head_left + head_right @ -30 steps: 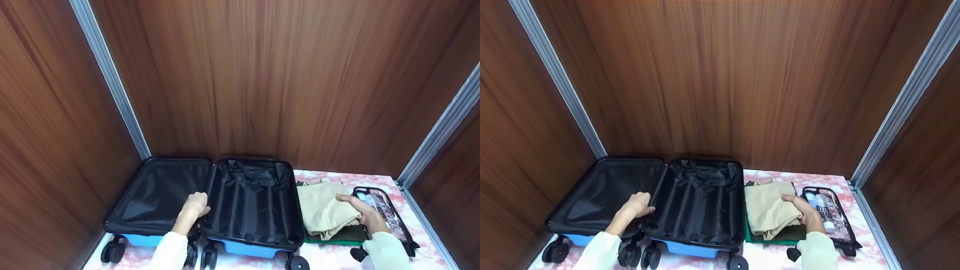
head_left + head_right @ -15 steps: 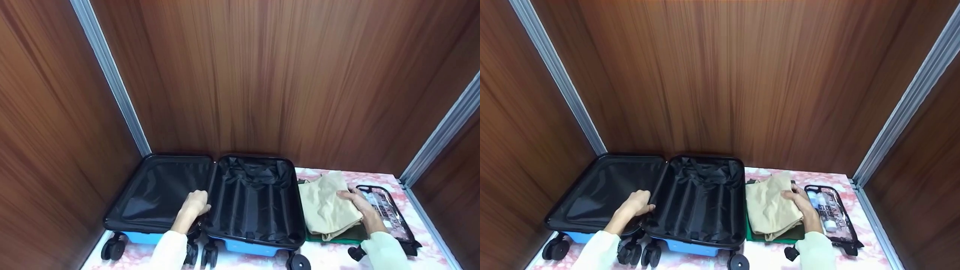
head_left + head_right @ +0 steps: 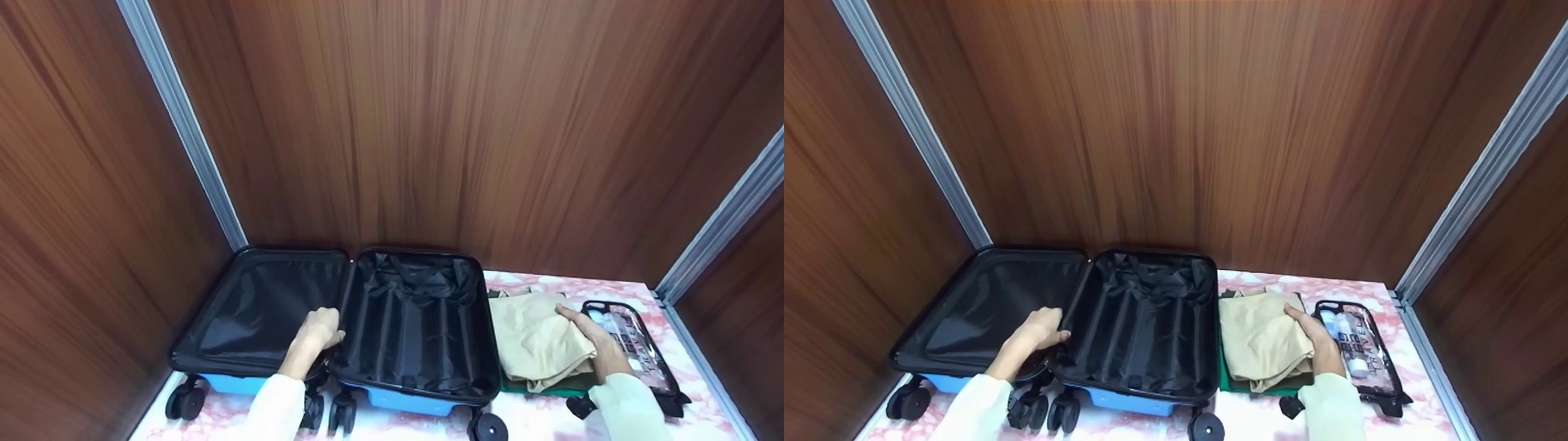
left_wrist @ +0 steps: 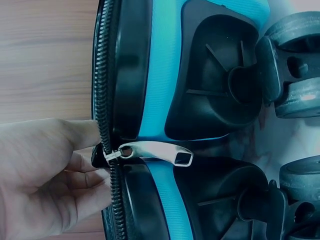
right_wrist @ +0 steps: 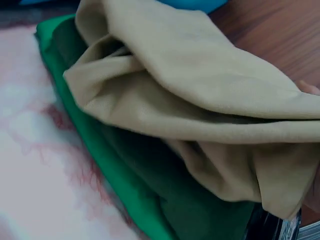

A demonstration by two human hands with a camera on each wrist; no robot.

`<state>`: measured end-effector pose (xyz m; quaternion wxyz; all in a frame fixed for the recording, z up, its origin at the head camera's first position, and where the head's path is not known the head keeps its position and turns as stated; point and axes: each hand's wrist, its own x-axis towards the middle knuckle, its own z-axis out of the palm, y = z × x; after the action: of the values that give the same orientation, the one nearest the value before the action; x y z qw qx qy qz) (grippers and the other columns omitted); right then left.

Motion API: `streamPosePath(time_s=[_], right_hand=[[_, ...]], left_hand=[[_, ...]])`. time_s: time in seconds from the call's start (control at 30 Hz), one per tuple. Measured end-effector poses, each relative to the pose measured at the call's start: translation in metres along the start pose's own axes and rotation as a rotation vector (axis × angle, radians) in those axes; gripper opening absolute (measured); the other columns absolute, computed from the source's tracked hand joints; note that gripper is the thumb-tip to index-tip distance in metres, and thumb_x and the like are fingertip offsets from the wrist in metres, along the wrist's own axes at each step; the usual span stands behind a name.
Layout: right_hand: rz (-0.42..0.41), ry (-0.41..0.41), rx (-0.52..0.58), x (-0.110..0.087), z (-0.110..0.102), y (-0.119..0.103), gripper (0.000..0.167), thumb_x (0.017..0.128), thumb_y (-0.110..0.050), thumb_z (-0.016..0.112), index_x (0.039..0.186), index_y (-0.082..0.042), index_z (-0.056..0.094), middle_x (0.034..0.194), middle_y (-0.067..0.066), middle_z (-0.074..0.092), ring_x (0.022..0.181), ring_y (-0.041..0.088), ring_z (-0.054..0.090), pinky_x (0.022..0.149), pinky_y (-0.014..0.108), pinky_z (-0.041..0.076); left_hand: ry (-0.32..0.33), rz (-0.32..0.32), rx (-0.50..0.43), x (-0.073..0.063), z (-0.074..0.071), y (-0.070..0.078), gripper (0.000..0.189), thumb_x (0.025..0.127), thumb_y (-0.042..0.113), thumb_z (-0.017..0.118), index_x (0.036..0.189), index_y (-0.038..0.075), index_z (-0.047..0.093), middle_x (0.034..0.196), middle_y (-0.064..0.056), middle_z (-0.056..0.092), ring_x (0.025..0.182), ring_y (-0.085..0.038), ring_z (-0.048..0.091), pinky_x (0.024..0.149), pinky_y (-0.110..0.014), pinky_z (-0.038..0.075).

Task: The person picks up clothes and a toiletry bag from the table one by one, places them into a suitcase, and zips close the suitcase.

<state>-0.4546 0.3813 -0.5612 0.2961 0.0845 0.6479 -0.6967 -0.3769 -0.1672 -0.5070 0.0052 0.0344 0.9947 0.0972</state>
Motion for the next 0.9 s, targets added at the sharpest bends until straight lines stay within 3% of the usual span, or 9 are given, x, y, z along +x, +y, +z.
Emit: streamPosePath(time_s=[0.07,0.23,0.33,0.4,0.5,0.6,0.73,0.9], right_hand=[[0.036,-0.009,0.05,-0.004,0.004,-0.002,0.045,0.104,-0.051,0.037,0.116,-0.009,0.048,0.088,-0.004,0.068,0.08,0.009,0.069,0.079,0.025,0.056],[0.058,-0.025,0.031,-0.019,0.015,-0.006,0.041,0.104,-0.049,0.038,0.114,-0.011,0.052,0.092,-0.001,0.069,0.083,0.012,0.07,0.08,0.028,0.057],[0.079,-0.094,0.014,-0.022,0.018,-0.008,0.04,0.104,-0.044,0.039,0.113,-0.009,0.055,0.095,0.0,0.072,0.087,0.015,0.072,0.082,0.031,0.058],[0.032,-0.146,0.028,-0.019,0.015,-0.007,0.033,0.106,-0.032,0.038,0.113,-0.005,0.054,0.094,0.003,0.073,0.085,0.015,0.073,0.08,0.03,0.059],[-0.056,-0.185,0.043,-0.013,0.009,-0.004,0.024,0.106,-0.017,0.035,0.125,-0.003,0.041,0.093,0.005,0.073,0.084,0.017,0.073,0.077,0.03,0.06],[-0.156,-0.164,0.019,-0.009,0.004,0.0,0.041,0.105,-0.009,0.037,0.14,-0.004,0.017,0.097,0.004,0.069,0.085,0.016,0.073,0.076,0.03,0.06],[-0.218,-0.117,-0.051,-0.009,0.005,-0.003,0.07,0.103,-0.01,0.043,0.153,-0.006,-0.007,0.104,0.001,0.063,0.089,0.013,0.07,0.079,0.03,0.059],[-0.263,-0.066,-0.146,-0.016,0.013,-0.014,0.077,0.103,-0.014,0.045,0.157,-0.008,-0.01,0.11,-0.002,0.058,0.094,0.01,0.065,0.082,0.028,0.057]], left_hand=[[0.003,0.001,0.003,0.0,0.0,0.0,0.024,0.083,0.018,0.075,0.089,-0.005,0.069,0.097,-0.026,0.073,0.093,-0.045,0.07,0.085,-0.051,0.055],[0.008,0.009,0.0,0.0,0.001,0.001,0.024,0.082,0.017,0.076,0.088,-0.004,0.069,0.096,-0.025,0.073,0.092,-0.045,0.07,0.085,-0.051,0.055],[0.007,0.013,-0.006,0.0,0.0,0.002,0.023,0.082,0.018,0.075,0.088,-0.004,0.069,0.096,-0.025,0.073,0.093,-0.045,0.07,0.086,-0.051,0.055],[0.007,0.017,-0.004,0.0,0.0,0.003,0.024,0.082,0.018,0.075,0.089,-0.004,0.069,0.097,-0.025,0.073,0.093,-0.045,0.069,0.086,-0.051,0.054],[0.009,0.019,0.0,0.001,-0.001,0.003,0.025,0.082,0.018,0.075,0.089,-0.004,0.069,0.097,-0.025,0.073,0.093,-0.045,0.07,0.086,-0.051,0.054],[0.005,0.01,-0.002,0.001,-0.002,0.002,0.024,0.082,0.018,0.075,0.09,-0.004,0.069,0.098,-0.026,0.072,0.093,-0.045,0.069,0.086,-0.051,0.055],[-0.009,0.0,-0.011,0.001,-0.002,0.002,0.023,0.084,0.018,0.074,0.09,-0.004,0.068,0.099,-0.025,0.072,0.094,-0.045,0.069,0.086,-0.051,0.055],[-0.027,-0.018,-0.01,0.002,-0.001,0.0,0.023,0.085,0.018,0.074,0.092,-0.003,0.068,0.1,-0.024,0.072,0.096,-0.045,0.069,0.086,-0.051,0.055]])
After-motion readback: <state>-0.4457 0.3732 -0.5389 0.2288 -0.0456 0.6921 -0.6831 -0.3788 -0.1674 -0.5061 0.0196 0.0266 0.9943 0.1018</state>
